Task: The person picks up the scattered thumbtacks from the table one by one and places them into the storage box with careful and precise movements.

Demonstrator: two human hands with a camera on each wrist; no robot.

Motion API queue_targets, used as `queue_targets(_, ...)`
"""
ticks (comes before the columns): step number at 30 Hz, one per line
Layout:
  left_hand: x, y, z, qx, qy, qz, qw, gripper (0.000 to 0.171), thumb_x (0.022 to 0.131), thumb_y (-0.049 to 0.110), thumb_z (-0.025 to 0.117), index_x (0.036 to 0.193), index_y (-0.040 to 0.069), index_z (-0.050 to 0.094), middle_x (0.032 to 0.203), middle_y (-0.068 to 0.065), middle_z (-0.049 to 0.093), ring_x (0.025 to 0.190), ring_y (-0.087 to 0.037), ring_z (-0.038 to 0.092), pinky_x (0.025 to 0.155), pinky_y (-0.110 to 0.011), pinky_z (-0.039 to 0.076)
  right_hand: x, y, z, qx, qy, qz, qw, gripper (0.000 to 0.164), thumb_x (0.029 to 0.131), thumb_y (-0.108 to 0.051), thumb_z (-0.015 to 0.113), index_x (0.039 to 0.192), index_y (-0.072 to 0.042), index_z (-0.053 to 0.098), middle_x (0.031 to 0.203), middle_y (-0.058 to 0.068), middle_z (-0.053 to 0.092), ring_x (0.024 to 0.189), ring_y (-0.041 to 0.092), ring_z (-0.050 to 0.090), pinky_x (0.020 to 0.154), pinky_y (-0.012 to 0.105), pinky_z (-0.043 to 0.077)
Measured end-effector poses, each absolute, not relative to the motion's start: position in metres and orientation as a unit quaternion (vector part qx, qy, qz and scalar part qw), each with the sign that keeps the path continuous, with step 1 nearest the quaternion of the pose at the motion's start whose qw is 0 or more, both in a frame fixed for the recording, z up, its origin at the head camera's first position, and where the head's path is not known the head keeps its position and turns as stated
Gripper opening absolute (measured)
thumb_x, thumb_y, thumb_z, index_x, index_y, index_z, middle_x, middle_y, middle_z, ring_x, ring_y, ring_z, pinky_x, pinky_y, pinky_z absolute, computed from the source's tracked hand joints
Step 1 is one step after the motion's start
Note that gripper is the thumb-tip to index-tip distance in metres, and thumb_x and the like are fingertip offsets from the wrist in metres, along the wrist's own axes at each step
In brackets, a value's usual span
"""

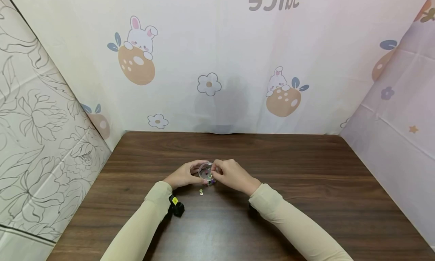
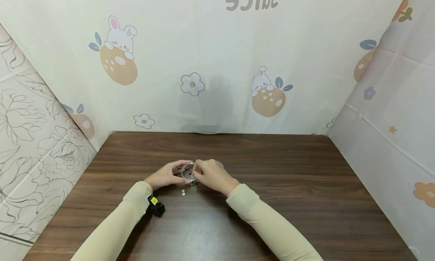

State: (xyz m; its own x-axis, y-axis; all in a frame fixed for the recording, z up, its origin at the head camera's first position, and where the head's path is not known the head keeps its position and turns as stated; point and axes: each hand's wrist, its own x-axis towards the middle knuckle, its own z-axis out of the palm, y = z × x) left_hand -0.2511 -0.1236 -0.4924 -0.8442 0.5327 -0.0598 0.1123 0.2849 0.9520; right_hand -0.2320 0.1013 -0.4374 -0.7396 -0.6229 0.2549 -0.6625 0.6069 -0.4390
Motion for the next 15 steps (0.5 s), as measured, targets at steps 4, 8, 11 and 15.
queue_targets(4, -0.251, -0.125, -0.493, 0.206, 0.78, 0.559, 0.191, 0.07, 0.073, 0.029, 0.08, 0.135, 0.03, 0.046, 0.138, 0.005, 0.046, 0.125, -0.015, 0.04, 0.106, -0.046, 0.036, -0.233, 0.101, -0.438, 0.354, -0.898, 0.258, 0.035, 0.007, 0.09, -0.016, 0.057, 0.087, -0.018, 0.062, 0.06, -0.01, 0.052, 0.045, 0.0, 0.039, 0.043, 0.018, 0.037)
queue_targets(8, -0.251, -0.125, -0.493, 0.206, 0.78, 0.559, 0.192, 0.07, 0.074, 0.027, 0.079, 0.135, 0.029, 0.045, 0.137, 0.005, 0.046, 0.125, -0.015, 0.039, 0.105, -0.046, 0.036, -0.233, 0.1, -0.437, 0.352, -0.899, 0.258, 0.027, 0.007, 0.09, -0.016, 0.057, 0.088, -0.017, 0.064, 0.059, -0.009, 0.052, 0.044, 0.001, 0.039, 0.042, 0.018, 0.036)
queue_targets(11, -0.245, -0.124, -0.48, 0.216, 0.775, 0.562, 0.194, 0.071, 0.077, 0.02, 0.077, 0.139, 0.019, 0.043, 0.139, -0.002, 0.045, 0.127, -0.021, 0.039, 0.105, -0.049, 0.035, -0.233, 0.1, -0.437, 0.351, -0.9, 0.257, 0.02, 0.008, 0.091, -0.016, 0.057, 0.09, -0.015, 0.065, 0.059, -0.008, 0.053, 0.044, 0.001, 0.038, 0.042, 0.018, 0.036)
queue_targets(15, -0.243, -0.122, -0.473, 0.228, 0.765, 0.569, 0.197, 0.071, 0.079, 0.015, 0.075, 0.14, 0.01, 0.04, 0.141, -0.009, 0.044, 0.128, -0.027, 0.037, 0.105, -0.052, 0.034, -0.233, 0.099, -0.436, 0.351, -0.901, 0.255, 0.015, 0.009, 0.091, -0.016, 0.057, 0.091, -0.013, 0.066, 0.059, -0.007, 0.053, 0.043, 0.001, 0.038, 0.042, 0.018, 0.036)
